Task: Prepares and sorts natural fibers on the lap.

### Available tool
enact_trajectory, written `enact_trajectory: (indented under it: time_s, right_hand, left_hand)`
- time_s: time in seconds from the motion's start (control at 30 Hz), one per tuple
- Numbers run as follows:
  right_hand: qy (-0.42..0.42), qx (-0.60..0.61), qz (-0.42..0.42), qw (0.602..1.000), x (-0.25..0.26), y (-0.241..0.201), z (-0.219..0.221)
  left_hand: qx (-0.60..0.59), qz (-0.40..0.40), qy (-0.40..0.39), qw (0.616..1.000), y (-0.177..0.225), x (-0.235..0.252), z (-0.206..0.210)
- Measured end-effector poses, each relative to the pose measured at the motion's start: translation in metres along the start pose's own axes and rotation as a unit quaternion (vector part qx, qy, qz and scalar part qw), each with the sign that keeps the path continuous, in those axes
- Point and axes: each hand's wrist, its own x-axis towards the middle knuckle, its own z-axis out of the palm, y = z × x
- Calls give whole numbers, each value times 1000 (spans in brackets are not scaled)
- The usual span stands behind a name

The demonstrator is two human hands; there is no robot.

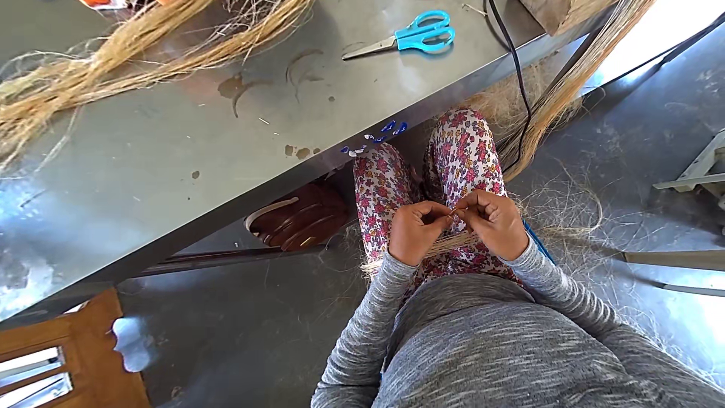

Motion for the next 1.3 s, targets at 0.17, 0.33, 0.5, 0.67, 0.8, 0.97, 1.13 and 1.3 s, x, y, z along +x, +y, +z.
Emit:
enact_trajectory:
  time_s: [0.17, 0.33, 0.5, 0.67, 0.8, 0.97, 1.13, 1.3]
  right_hand:
    - [-2, 7, 3, 1000, 0, -2, 0]
    - [-26, 34, 25, 999, 2, -4, 2]
    - [-12, 24, 32, 999, 2, -1, 11]
    - [-49, 10, 13, 999, 3, 4, 14]
    - [-65, -17, -9, 998, 1, 4, 9]
    - [-63, -23, -22, 997, -1, -1, 1]
    - [-64, -27, -41, 997, -7, -7, -2]
    - [-88, -41, -63, 993, -16, -15, -3]
  left_hand:
    - [-203, -43, -31, 978, -6, -3, -1]
    - [-379, -192, -82, 902, -5, -2, -3]
    - [-439, -224, -7, 870, -3, -7, 5]
    - [-431, -212, 69, 874, -7, -7, 6]
    - [-395, -200, 73, 893, -12, -7, 0]
    - [-363, -176, 35, 915, -14, -6, -12]
    - [-330, -153, 33, 931, -8, -6, -12]
    - [-312, -128, 26, 941, -9, -6, -11]
